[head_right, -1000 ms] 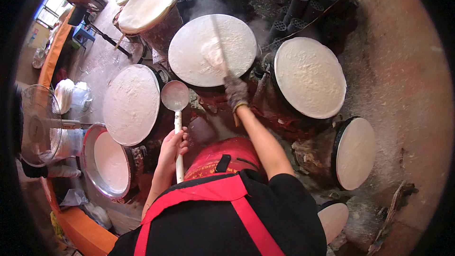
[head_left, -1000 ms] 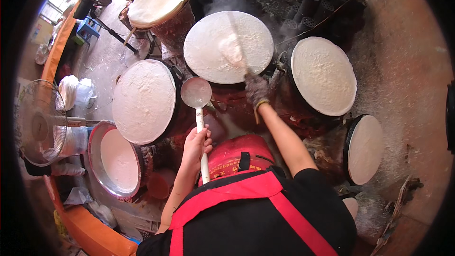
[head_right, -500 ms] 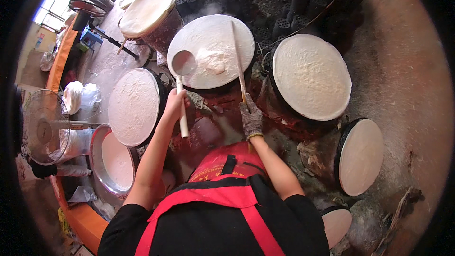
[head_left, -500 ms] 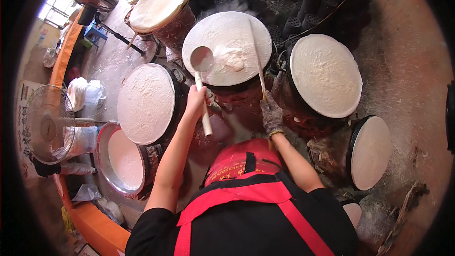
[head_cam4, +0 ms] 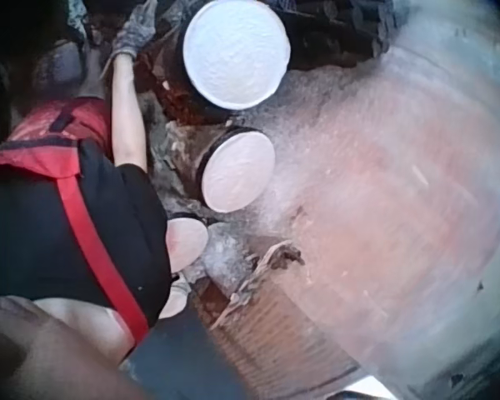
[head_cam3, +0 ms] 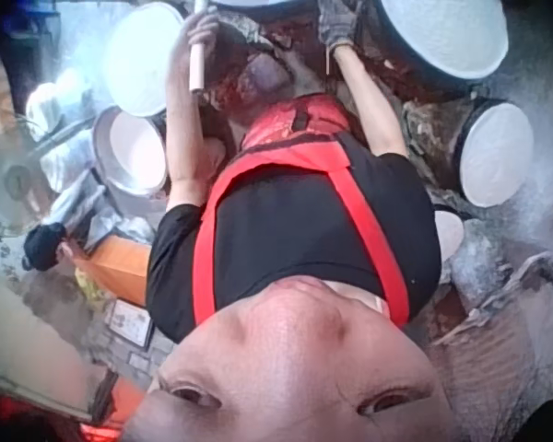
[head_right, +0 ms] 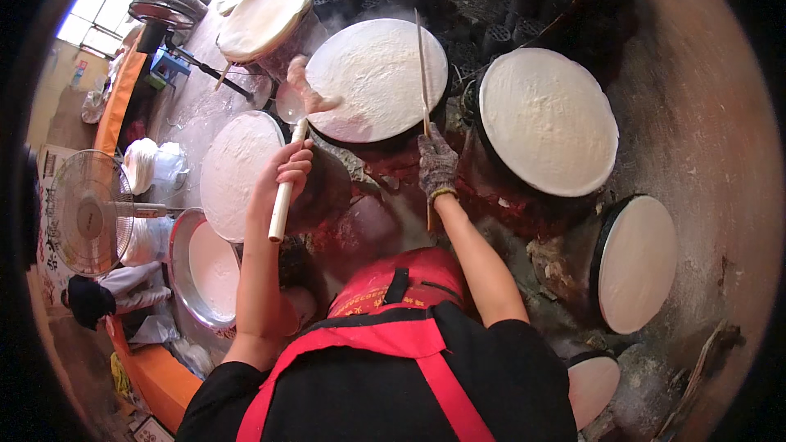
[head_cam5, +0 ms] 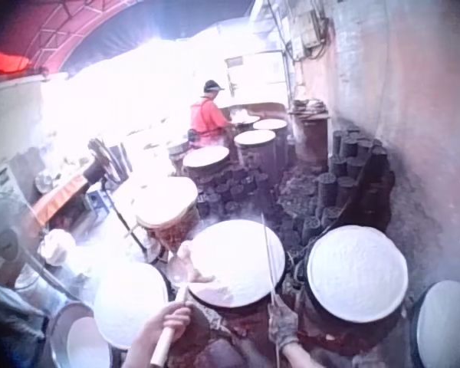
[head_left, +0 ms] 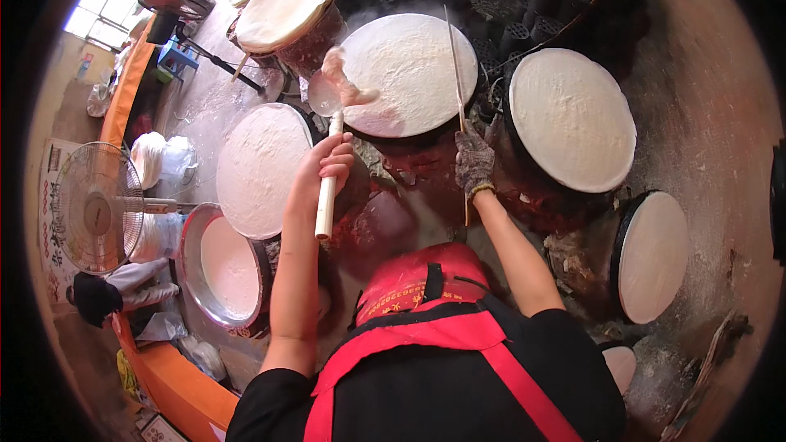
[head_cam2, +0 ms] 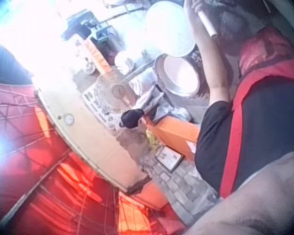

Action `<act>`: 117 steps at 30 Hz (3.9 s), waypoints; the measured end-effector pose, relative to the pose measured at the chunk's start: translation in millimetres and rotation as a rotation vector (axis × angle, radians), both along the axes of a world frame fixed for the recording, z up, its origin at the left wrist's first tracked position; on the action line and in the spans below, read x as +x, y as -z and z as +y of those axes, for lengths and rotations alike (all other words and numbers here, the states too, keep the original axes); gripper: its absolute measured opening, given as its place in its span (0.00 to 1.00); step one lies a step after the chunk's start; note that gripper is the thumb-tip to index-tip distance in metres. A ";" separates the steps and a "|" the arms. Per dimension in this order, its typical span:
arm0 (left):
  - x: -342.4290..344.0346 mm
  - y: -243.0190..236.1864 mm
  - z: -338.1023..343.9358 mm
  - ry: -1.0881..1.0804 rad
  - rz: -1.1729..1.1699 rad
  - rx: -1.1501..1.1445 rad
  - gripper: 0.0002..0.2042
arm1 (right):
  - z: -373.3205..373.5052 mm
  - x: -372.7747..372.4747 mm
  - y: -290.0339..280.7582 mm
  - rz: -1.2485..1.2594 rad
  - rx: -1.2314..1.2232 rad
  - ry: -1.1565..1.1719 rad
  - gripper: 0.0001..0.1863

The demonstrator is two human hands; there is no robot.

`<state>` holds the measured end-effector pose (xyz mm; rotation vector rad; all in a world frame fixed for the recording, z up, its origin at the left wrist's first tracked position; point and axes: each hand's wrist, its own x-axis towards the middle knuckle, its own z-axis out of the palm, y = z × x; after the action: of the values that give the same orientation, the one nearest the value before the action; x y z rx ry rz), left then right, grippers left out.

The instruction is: Using a ladle and a long stick to spread batter onto several heated circular plates and then peeling the cooked thin wraps off.

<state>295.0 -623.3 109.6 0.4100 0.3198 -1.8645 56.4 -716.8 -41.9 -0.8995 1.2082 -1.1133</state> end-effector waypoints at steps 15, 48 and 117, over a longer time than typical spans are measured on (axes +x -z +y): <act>77.1 -9.2 184.5 0.297 -0.423 0.091 0.07 | 217.5 46.1 11.1 0.771 -0.077 -0.227 0.21; -82.5 130.4 362.1 1.070 -0.794 0.229 0.12 | 731.8 -162.6 345.9 1.484 0.892 -0.706 0.27; -33.7 36.4 166.1 0.376 -0.532 0.043 0.06 | 110.7 -46.3 -84.9 1.036 -0.219 -0.055 0.14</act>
<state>261.3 -457.2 73.2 1.0255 -0.0866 -2.0228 10.1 -606.1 43.0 -1.7796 1.8760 -0.7182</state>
